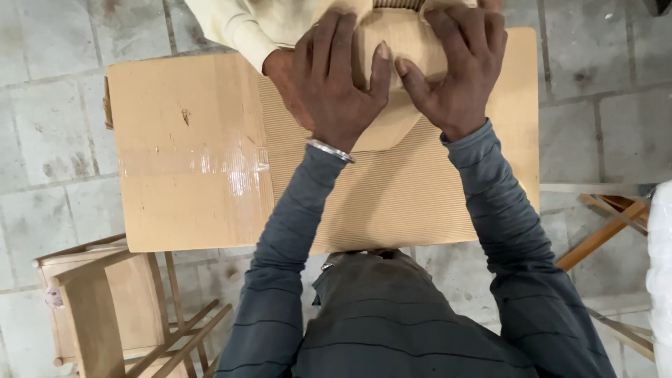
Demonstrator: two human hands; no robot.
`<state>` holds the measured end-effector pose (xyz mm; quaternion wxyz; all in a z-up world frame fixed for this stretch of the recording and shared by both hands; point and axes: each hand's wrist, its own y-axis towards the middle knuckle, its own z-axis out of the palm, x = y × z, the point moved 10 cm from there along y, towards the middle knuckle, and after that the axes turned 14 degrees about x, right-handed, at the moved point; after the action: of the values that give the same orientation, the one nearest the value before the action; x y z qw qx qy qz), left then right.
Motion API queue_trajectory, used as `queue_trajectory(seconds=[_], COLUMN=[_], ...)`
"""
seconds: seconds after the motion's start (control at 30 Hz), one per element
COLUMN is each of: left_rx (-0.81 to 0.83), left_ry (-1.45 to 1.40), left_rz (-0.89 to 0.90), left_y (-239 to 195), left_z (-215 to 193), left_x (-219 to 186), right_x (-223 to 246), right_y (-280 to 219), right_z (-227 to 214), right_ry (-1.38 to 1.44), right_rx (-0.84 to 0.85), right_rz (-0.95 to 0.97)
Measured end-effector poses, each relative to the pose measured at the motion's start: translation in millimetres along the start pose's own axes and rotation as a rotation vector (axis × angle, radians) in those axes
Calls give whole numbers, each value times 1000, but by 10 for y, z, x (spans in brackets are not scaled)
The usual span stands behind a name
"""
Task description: The person lays a corrugated cardboard sheet on the table and folds a paper-wrapped bundle, taping it with packing tape. They then spread a white foam sheet, place a wooden furniture rail on it, and fold the foam over the part to wrap it.
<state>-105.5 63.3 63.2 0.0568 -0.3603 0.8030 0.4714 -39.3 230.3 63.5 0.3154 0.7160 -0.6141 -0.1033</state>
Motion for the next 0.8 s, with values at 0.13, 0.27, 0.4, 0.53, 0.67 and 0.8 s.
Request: queue_trajectory(seconds=[0.13,0.27,0.4,0.53,0.67,0.8], left_rx=[78,290,412,268,283,385], left_ry=[20,49,-17,-301,-551,-620], left_rz=[97,146,20,94,-96,-101], left_y=[181,249,315,377,375,438], left_z=[-136,-161,-23,-140,-92,23], left_x=[-60,-35,359,513,891,992], right_x=[36,87,170,-449,-533,-640], right_y=[78,97,190,27,107,248], right_z=[-46,-76,-318,118,72,239], right_ry=[-37,-17,69,41,153,367], right_rx=[-13,41,16,-67,-160,-119], right_rz=[-34,-57,-74,166,232,383])
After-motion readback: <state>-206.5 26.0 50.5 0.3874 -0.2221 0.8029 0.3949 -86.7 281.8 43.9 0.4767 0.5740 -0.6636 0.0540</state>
